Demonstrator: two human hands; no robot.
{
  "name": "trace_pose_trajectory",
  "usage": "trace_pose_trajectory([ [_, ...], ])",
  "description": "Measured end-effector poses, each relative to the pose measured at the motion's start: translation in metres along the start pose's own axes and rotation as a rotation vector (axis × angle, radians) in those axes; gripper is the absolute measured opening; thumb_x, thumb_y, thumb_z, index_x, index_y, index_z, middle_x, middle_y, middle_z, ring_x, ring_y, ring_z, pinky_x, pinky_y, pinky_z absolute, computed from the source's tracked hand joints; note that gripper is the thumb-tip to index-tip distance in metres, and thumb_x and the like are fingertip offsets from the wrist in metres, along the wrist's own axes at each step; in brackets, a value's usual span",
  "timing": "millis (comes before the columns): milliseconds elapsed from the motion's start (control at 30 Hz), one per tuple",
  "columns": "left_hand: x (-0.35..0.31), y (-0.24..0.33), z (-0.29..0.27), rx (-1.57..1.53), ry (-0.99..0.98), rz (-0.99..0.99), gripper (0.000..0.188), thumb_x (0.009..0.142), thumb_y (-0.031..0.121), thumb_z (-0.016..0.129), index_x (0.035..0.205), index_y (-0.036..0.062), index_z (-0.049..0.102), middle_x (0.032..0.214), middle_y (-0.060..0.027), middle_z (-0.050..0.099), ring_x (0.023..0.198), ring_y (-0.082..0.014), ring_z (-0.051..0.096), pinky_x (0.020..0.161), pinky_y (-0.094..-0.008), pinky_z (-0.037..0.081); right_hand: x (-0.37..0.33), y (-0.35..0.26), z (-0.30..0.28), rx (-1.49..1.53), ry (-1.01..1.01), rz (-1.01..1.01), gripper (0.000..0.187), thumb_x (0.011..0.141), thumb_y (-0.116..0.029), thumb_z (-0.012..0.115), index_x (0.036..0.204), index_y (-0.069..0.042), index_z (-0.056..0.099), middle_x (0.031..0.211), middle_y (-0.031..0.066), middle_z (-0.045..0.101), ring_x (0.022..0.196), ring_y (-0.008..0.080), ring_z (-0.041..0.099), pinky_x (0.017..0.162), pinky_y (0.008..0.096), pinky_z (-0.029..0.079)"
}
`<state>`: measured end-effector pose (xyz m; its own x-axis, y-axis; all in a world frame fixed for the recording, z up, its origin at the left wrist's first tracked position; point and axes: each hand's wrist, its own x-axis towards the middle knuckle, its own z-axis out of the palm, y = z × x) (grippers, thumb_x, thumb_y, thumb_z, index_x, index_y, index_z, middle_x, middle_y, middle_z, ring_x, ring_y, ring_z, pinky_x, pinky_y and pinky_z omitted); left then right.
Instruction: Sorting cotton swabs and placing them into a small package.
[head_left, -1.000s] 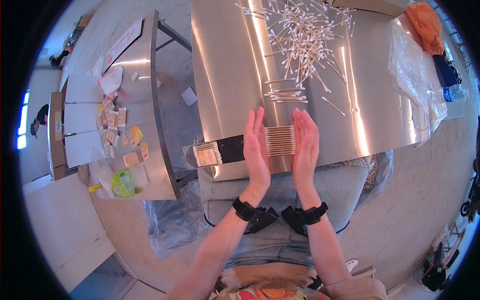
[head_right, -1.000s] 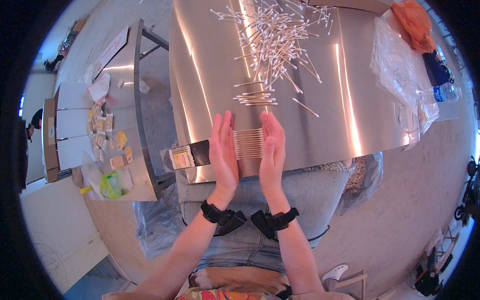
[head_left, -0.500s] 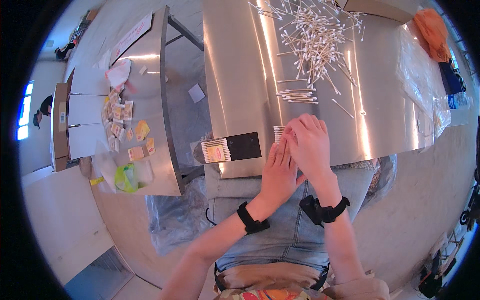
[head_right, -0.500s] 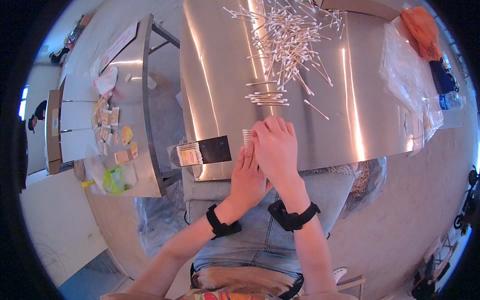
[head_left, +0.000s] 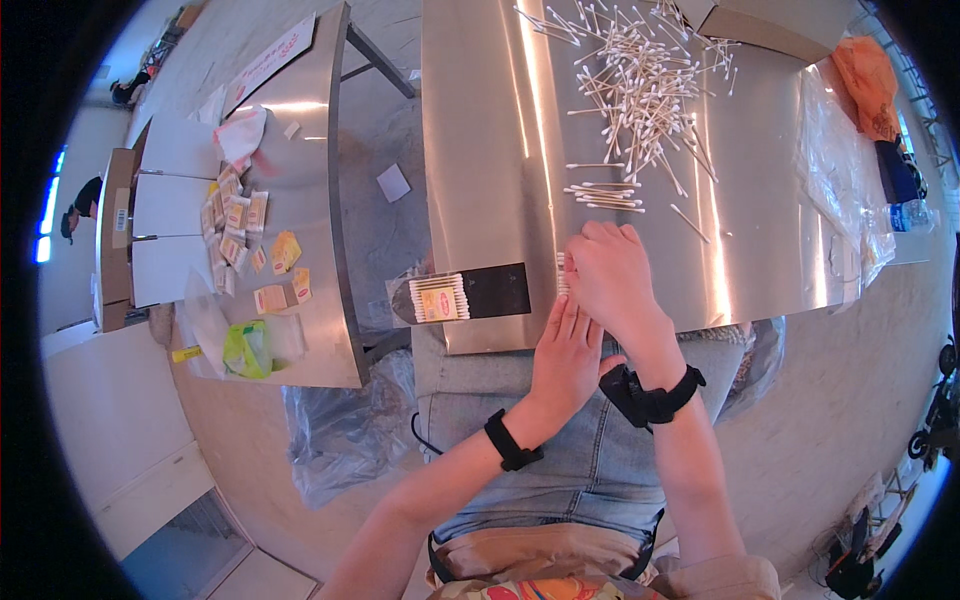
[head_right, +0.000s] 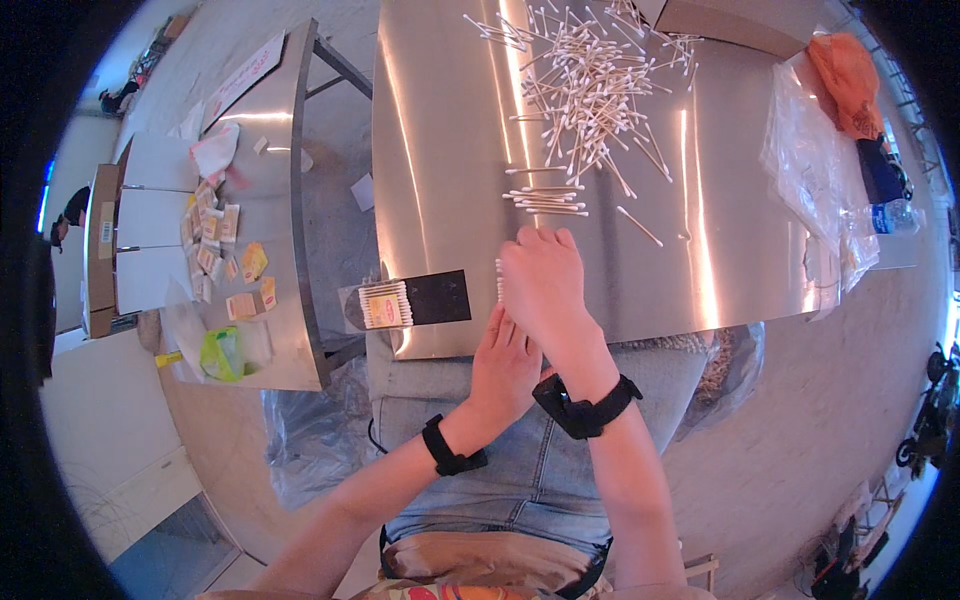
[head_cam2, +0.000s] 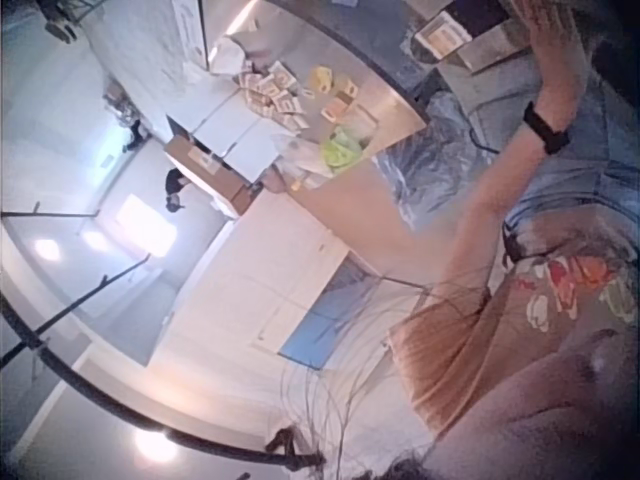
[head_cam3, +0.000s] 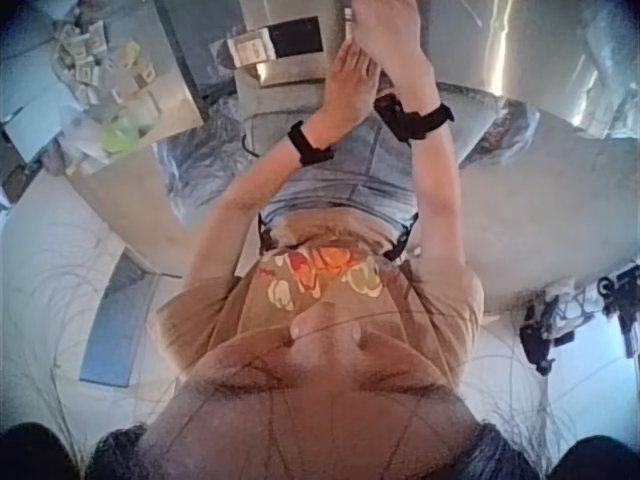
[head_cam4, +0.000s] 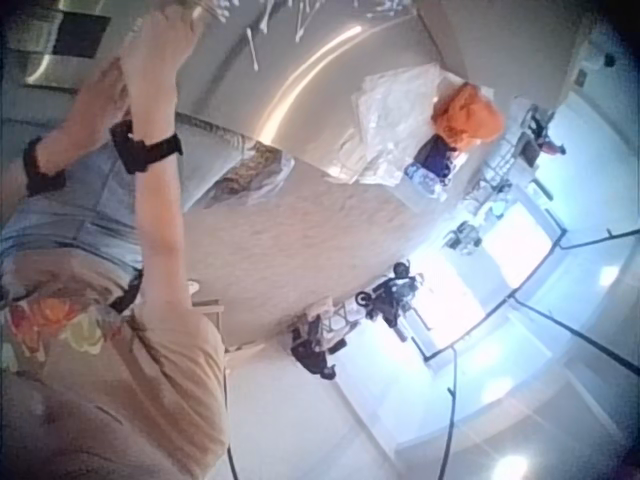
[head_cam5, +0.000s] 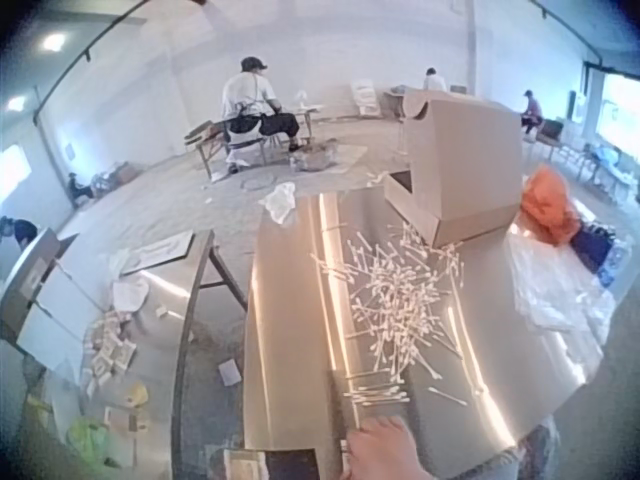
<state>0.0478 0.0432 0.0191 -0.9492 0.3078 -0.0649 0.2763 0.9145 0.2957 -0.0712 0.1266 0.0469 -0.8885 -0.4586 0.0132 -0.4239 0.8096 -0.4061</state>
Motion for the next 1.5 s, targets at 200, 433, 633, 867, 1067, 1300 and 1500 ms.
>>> trace_pose_trajectory([
  [200, -0.001, 0.000, -0.001, 0.008, -0.021, 0.003, 0.079, 0.080, 0.051, 0.068, 0.133, -0.0047, 0.052, 0.140, -0.0202, 0.051, 0.141, -0.0317, 0.037, 0.122, -0.0435, 0.021, 0.004, -0.005, -0.004, -0.089, -0.113, -0.052, 0.011, 0.069, -0.009, 0.069, 0.080, -0.005, 0.069, 0.086, 0.0111, 0.065, 0.092, 0.0279, 0.064, 0.086, 0.0375, 0.044],
  [433, 0.004, 0.004, 0.000, -0.073, -0.015, -0.034, 0.091, 0.077, 0.051, 0.071, 0.143, -0.0053, 0.044, 0.155, -0.0204, 0.035, 0.149, -0.0305, 0.025, 0.123, -0.0417, 0.018, -0.007, 0.006, -0.030, 0.287, 0.179, 0.091, 0.012, 0.082, -0.009, 0.065, 0.093, -0.005, 0.061, 0.086, 0.0120, 0.062, 0.089, 0.0290, 0.063, 0.083, 0.0432, 0.046],
  [633, 0.011, -0.007, -0.004, -0.093, 0.029, 0.015, 0.109, 0.078, 0.059, 0.067, 0.152, -0.0085, 0.024, 0.161, -0.0232, 0.022, 0.151, -0.0341, 0.019, 0.122, -0.0438, 0.018, -0.083, 0.040, -0.092, 0.478, 0.356, 0.460, 0.007, 0.091, -0.002, 0.059, 0.098, -0.001, 0.058, 0.088, 0.0144, 0.060, 0.084, 0.0301, 0.062, 0.076, 0.0374, 0.049],
  [867, 0.035, -0.031, -0.025, -0.245, 0.124, 0.018, 0.116, 0.078, 0.060, 0.071, 0.155, -0.0061, 0.014, 0.160, -0.0256, 0.022, 0.151, -0.0368, 0.018, 0.122, -0.0513, 0.015, -0.233, 0.117, -0.111, 0.107, 0.234, 0.821, 0.010, 0.091, -0.001, 0.059, 0.101, 0.000, 0.062, 0.095, 0.0146, 0.063, 0.090, 0.0321, 0.062, 0.081, 0.0378, 0.049],
  [1067, 0.034, -0.061, -0.042, -0.386, 0.056, 0.072, 0.103, 0.082, 0.033, 0.075, 0.156, -0.0006, 0.012, 0.160, -0.0196, 0.027, 0.149, -0.0376, 0.024, 0.122, -0.0546, 0.011, -0.269, 0.124, -0.108, -0.115, 0.242, 0.914, 0.022, 0.092, -0.001, 0.058, 0.112, -0.004, 0.066, 0.104, 0.0144, 0.063, 0.099, 0.0334, 0.062, 0.086, 0.0403, 0.049],
  [1300, 0.017, -0.061, -0.061, -0.348, 0.155, 0.017, 0.099, 0.084, 0.024, 0.071, 0.156, -0.0012, 0.009, 0.161, -0.0195, 0.025, 0.150, -0.0373, 0.019, 0.122, -0.0545, 0.007, -0.170, 0.079, -0.093, 0.234, 0.332, 0.526, 0.022, 0.095, -0.005, 0.057, 0.114, -0.004, 0.067, 0.115, 0.0142, 0.065, 0.110, 0.0322, 0.061, 0.095, 0.0386, 0.048],
  [1500, 0.006, -0.046, -0.022, -0.853, 0.245, -0.061, 0.085, 0.096, 0.024, 0.059, 0.156, -0.0026, 0.005, 0.165, -0.0197, 0.011, 0.153, -0.0314, 0.011, 0.124, -0.0464, 0.009, -0.084, 0.033, -0.028, 0.877, 0.443, 0.339, 0.031, 0.103, -0.018, 0.054, 0.128, -0.002, 0.060, 0.131, 0.0119, 0.061, 0.121, 0.0218, 0.057, 0.105, 0.0351, 0.043],
])
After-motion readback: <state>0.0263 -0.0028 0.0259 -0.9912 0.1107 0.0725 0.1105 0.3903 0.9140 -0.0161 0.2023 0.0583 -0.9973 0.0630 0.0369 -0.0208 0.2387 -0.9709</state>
